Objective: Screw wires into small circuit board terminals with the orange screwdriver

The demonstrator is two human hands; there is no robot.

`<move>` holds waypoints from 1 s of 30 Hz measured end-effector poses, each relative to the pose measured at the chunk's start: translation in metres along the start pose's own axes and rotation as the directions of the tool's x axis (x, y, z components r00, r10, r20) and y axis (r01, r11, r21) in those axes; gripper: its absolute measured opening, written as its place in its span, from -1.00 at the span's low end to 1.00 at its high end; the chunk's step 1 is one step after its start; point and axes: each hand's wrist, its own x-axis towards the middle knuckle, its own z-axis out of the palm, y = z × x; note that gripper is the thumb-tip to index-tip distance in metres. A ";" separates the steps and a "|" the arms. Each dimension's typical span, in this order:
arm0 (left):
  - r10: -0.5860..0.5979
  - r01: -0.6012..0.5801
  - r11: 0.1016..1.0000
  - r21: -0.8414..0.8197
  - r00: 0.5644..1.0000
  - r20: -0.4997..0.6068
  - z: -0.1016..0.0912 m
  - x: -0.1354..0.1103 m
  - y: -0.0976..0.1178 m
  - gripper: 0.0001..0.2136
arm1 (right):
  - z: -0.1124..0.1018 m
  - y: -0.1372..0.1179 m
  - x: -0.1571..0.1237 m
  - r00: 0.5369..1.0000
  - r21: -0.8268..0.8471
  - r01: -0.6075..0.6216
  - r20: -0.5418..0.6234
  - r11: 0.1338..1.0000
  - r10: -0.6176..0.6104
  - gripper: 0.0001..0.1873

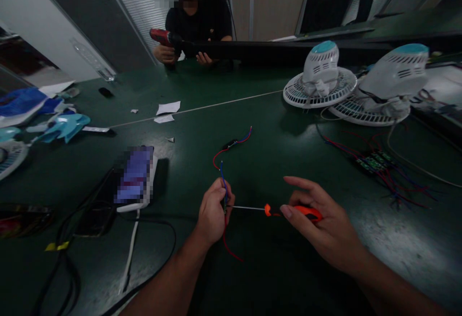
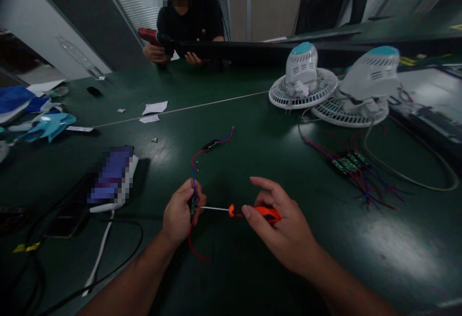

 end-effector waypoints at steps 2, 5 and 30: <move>-0.002 0.002 1.000 0.000 1.000 -0.003 0.001 0.000 0.001 -0.81 | 0.000 -0.001 0.001 1.000 0.028 -0.024 -0.001 0.999 0.025 -0.59; -0.017 0.017 1.000 0.006 1.000 -0.007 0.003 -0.001 0.004 -0.82 | -0.002 -0.001 -0.001 0.999 0.070 -0.037 0.020 0.997 0.035 -0.61; -0.004 0.004 1.000 -0.010 1.000 0.002 0.002 -0.001 0.003 -0.82 | 0.001 0.001 0.001 0.994 0.066 -0.108 0.040 0.992 0.106 -0.60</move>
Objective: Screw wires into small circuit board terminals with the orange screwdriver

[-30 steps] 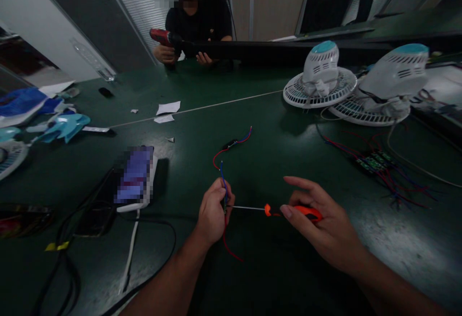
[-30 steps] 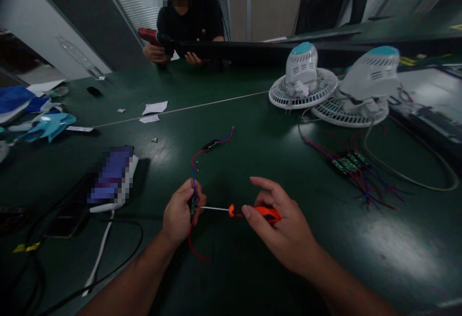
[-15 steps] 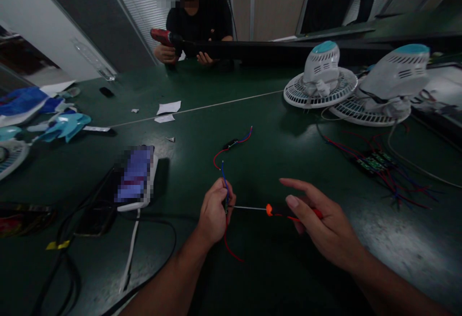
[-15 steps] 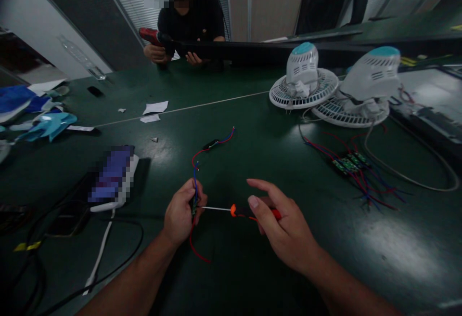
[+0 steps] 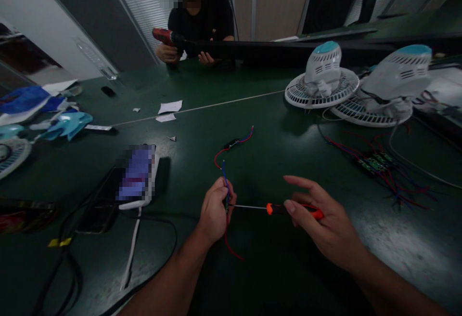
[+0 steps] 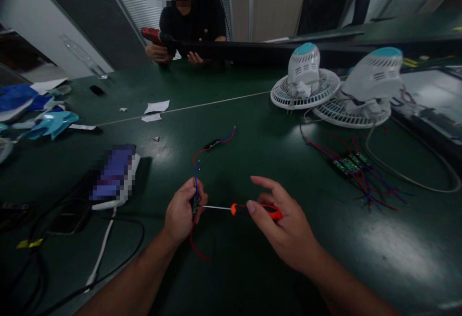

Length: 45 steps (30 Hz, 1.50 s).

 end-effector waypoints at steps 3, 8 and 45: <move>0.001 -0.001 1.000 -0.001 1.000 -0.001 0.000 0.000 -0.001 -0.82 | 0.000 -0.002 0.001 1.000 -0.007 0.017 -0.012 1.000 -0.017 -0.61; 0.001 -0.001 1.000 -0.008 1.000 -0.003 -0.001 0.001 -0.001 -0.82 | 0.000 -0.004 0.001 1.000 -0.023 0.020 -0.018 1.000 -0.021 -0.61; 0.008 -0.008 1.000 0.012 1.000 -0.004 -0.001 0.000 0.000 -0.82 | 0.000 -0.001 0.001 0.999 -0.019 0.035 0.006 0.999 -0.034 -0.60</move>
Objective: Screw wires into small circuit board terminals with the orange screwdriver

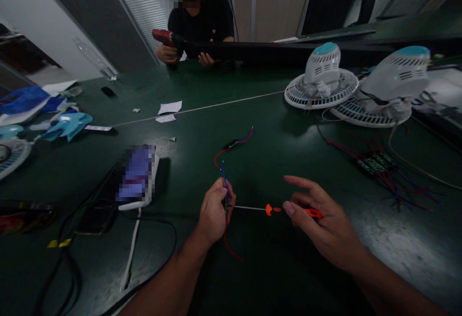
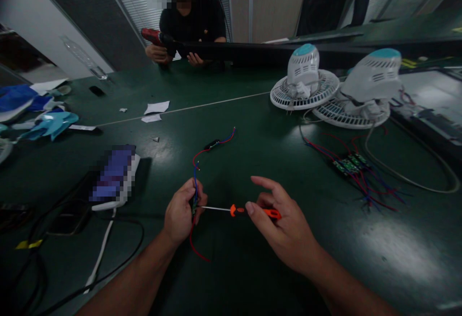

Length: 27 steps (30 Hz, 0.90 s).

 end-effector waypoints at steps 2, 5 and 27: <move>-0.011 0.012 1.000 0.009 1.000 -0.005 0.000 0.000 0.000 -0.82 | 0.000 -0.001 0.001 1.000 -0.012 0.013 -0.005 1.000 -0.013 -0.60; -0.022 0.022 1.000 0.006 1.000 -0.002 0.000 0.000 0.001 -0.81 | -0.001 -0.003 0.001 1.000 -0.012 0.011 -0.001 1.000 -0.011 -0.61; -0.026 0.026 1.000 -0.004 1.000 0.010 0.001 0.000 0.001 -0.82 | -0.001 0.000 0.000 0.996 0.006 -0.093 0.014 0.996 0.092 -0.58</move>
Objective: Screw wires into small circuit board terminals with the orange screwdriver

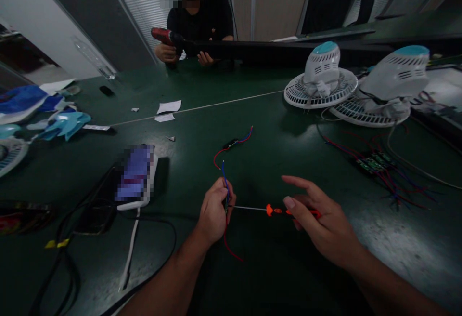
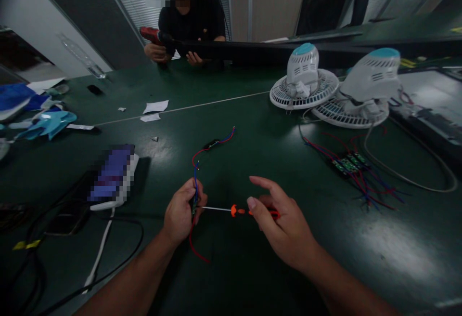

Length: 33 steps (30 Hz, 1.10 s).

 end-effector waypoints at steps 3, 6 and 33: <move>0.005 -0.005 1.000 0.005 1.000 0.003 0.000 0.000 0.000 -0.81 | 0.000 0.002 -0.001 1.000 -0.006 0.025 -0.012 1.000 -0.026 -0.59; 0.002 -0.002 1.000 0.007 1.000 0.003 0.000 0.000 0.000 -0.82 | 0.000 0.003 0.000 0.999 -0.017 0.051 -0.014 0.999 -0.051 -0.59; -0.005 0.005 1.000 -0.010 1.000 0.006 -0.001 -0.001 0.001 -0.81 | -0.002 0.002 -0.002 0.996 -0.020 -0.083 -0.020 0.996 0.082 -0.56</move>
